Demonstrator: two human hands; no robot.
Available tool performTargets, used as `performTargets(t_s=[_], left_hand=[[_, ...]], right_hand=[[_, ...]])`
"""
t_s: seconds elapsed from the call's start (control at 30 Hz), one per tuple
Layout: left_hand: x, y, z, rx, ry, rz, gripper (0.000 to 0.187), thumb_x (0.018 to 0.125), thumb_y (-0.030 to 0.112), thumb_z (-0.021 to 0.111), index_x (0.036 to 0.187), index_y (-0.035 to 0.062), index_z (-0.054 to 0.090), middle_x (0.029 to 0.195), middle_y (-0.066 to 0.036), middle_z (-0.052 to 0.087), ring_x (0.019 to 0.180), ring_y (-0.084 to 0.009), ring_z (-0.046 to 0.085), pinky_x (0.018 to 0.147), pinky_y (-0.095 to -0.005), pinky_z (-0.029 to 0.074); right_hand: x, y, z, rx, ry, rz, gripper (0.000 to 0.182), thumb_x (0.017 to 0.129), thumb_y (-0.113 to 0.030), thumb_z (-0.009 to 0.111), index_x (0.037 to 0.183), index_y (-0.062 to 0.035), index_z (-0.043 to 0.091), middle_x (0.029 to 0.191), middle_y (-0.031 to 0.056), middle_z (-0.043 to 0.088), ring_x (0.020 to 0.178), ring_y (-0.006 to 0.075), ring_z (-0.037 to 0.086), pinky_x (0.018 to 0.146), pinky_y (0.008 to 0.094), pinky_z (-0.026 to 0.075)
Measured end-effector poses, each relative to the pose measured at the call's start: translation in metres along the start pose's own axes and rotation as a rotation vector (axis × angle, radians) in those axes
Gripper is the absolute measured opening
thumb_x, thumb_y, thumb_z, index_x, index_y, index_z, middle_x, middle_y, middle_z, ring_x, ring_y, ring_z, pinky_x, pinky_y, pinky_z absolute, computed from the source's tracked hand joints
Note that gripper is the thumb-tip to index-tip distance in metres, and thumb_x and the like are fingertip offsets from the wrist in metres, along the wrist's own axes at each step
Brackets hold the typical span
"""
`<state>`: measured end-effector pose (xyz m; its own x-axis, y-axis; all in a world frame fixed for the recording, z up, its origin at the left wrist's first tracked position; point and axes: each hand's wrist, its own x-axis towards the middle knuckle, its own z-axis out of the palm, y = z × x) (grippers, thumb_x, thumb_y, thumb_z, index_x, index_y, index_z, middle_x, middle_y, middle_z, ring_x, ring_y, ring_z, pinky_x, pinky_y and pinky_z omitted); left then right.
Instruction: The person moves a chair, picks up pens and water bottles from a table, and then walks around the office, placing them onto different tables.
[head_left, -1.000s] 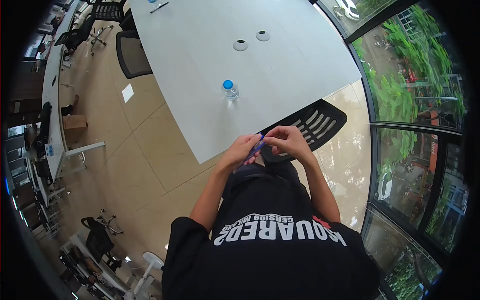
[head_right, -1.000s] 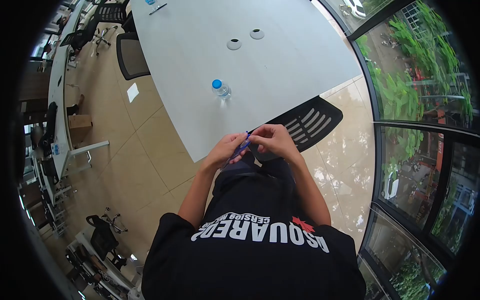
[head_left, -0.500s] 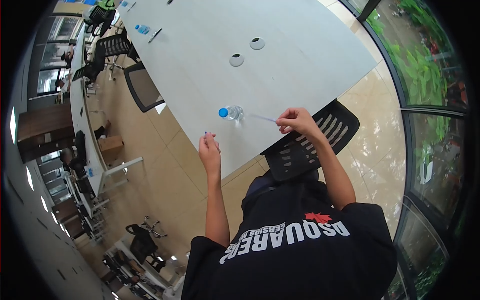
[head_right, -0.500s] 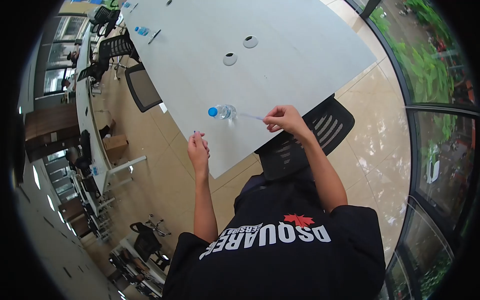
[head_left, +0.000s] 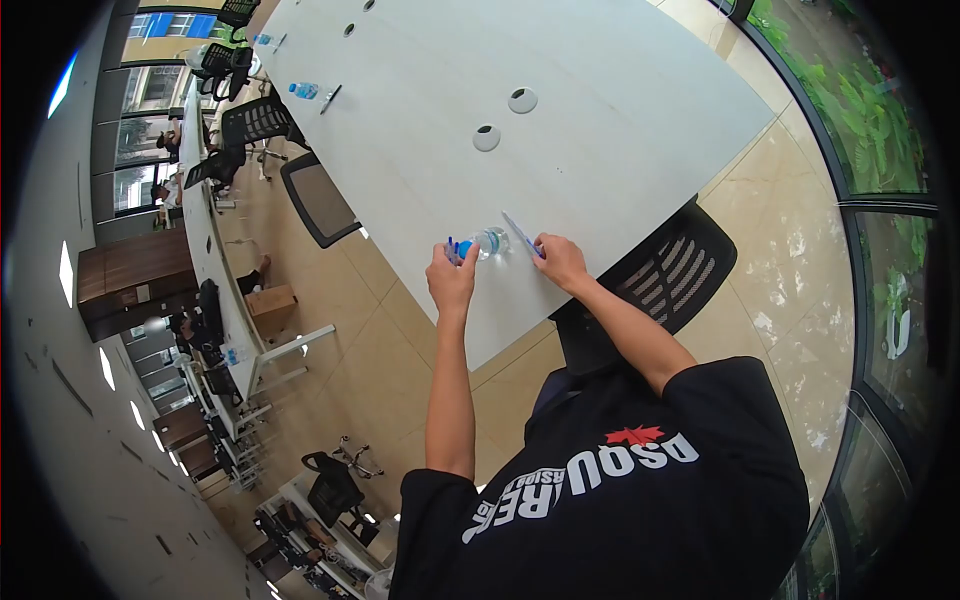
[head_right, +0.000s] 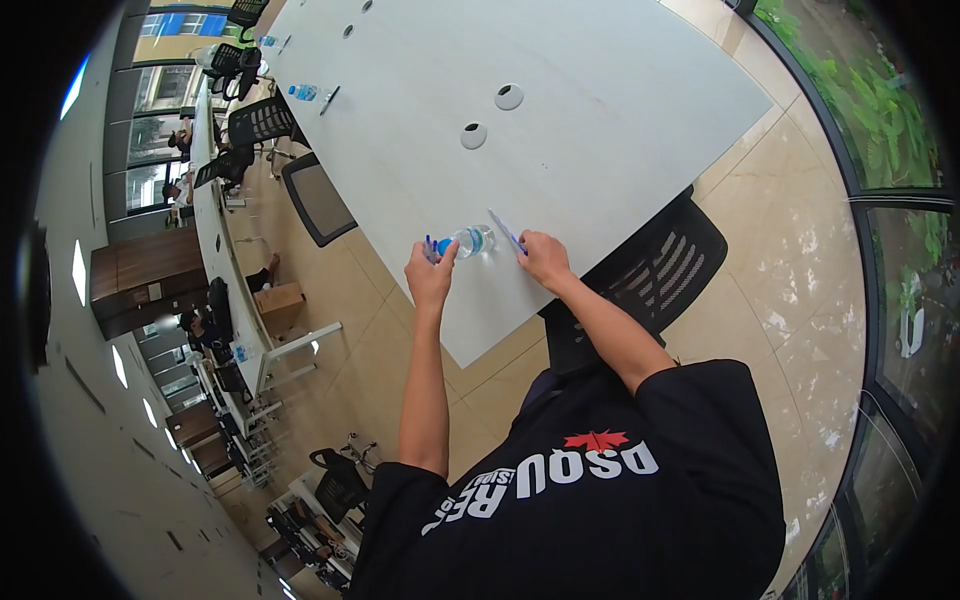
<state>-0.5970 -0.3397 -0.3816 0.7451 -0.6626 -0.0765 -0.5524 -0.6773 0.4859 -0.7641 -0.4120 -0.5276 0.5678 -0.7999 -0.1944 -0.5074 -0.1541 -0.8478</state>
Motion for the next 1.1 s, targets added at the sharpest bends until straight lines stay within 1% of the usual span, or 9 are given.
performTargets(t_s=[0.03,0.13,0.23,0.4,0.67,0.77,0.97,1.07,1.1], left_hand=[[-0.001,-0.004,0.003,0.002,0.01,-0.035,0.04,0.079,0.038,0.077,0.081,0.0021,0.058,0.067,-0.011,0.065,0.06,-0.0273,0.064,0.06,-0.0403,0.05],[-0.004,-0.008,0.004,0.036,0.039,-0.051,0.044,0.079,0.04,0.076,0.078,0.0018,0.055,0.066,-0.012,0.064,0.059,-0.0293,0.063,0.06,-0.0416,0.05],[-0.005,-0.011,-0.001,0.053,0.04,-0.056,0.042,0.08,0.039,0.076,0.078,0.0023,0.055,0.065,-0.012,0.064,0.059,-0.0302,0.064,0.059,-0.0423,0.05],[-0.005,-0.015,-0.004,0.106,0.068,-0.057,0.041,0.081,0.039,0.075,0.079,0.0032,0.055,0.066,-0.012,0.065,0.06,-0.0312,0.065,0.059,-0.0434,0.051],[-0.011,-0.021,-0.006,0.146,0.104,-0.108,0.041,0.081,0.04,0.074,0.08,0.0038,0.054,0.066,-0.013,0.065,0.063,-0.0328,0.066,0.06,-0.0445,0.051],[-0.011,-0.02,-0.005,0.178,0.133,-0.058,0.037,0.082,0.036,0.075,0.078,0.0037,0.056,0.063,-0.008,0.066,0.057,-0.0207,0.066,0.054,-0.0346,0.05],[-0.012,-0.017,-0.003,0.138,0.114,-0.101,0.04,0.082,0.038,0.074,0.082,0.0024,0.056,0.067,-0.01,0.067,0.06,-0.0208,0.066,0.058,-0.0352,0.051],[-0.018,-0.011,-0.008,0.081,0.119,-0.146,0.046,0.082,0.044,0.072,0.096,0.0036,0.057,0.074,-0.016,0.067,0.07,-0.0323,0.067,0.064,-0.0431,0.051],[-0.022,-0.012,-0.012,0.045,0.14,-0.169,0.047,0.081,0.045,0.072,0.097,0.0032,0.058,0.074,-0.016,0.067,0.071,-0.0318,0.067,0.065,-0.0429,0.051]], right_hand=[[0.002,-0.002,0.006,-0.014,-0.012,-0.02,0.022,0.078,-0.019,0.071,0.096,-0.0063,0.066,0.085,0.0103,0.068,0.08,0.031,0.066,0.072,0.0428,0.053],[0.007,-0.006,0.014,-0.062,0.004,-0.08,0.02,0.079,-0.018,0.069,0.096,-0.0081,0.066,0.09,0.0107,0.065,0.08,0.032,0.066,0.071,0.0432,0.053],[0.013,-0.008,0.021,-0.078,-0.004,-0.089,0.019,0.08,-0.017,0.068,0.098,-0.0099,0.066,0.094,0.0106,0.061,0.08,0.033,0.065,0.071,0.0441,0.054],[0.02,-0.009,0.041,-0.113,-0.005,-0.173,0.023,0.08,-0.016,0.067,0.102,-0.012,0.067,0.094,0.01,0.06,0.079,0.0334,0.065,0.071,0.0449,0.054],[0.021,-0.015,0.043,-0.065,-0.077,-0.196,0.027,0.078,-0.015,0.068,0.105,-0.0124,0.068,0.092,0.01,0.061,0.08,0.0334,0.065,0.072,0.0446,0.053],[0.018,-0.015,0.04,-0.053,-0.088,-0.192,0.026,0.078,-0.014,0.068,0.105,-0.0123,0.069,0.091,0.0101,0.062,0.08,0.0333,0.065,0.073,0.0442,0.053],[0.015,-0.015,0.034,-0.041,-0.113,-0.203,0.029,0.078,-0.016,0.069,0.107,-0.0119,0.068,0.091,0.0095,0.063,0.081,0.032,0.065,0.073,0.0429,0.053],[0.014,-0.014,0.032,-0.02,-0.119,-0.212,0.033,0.077,-0.017,0.071,0.109,-0.0102,0.066,0.09,0.0092,0.063,0.08,0.0303,0.065,0.072,0.0416,0.053],[0.013,-0.014,0.03,-0.008,-0.116,-0.212,0.034,0.077,-0.017,0.072,0.109,-0.0094,0.065,0.09,0.0092,0.063,0.08,0.0296,0.065,0.072,0.041,0.053]])
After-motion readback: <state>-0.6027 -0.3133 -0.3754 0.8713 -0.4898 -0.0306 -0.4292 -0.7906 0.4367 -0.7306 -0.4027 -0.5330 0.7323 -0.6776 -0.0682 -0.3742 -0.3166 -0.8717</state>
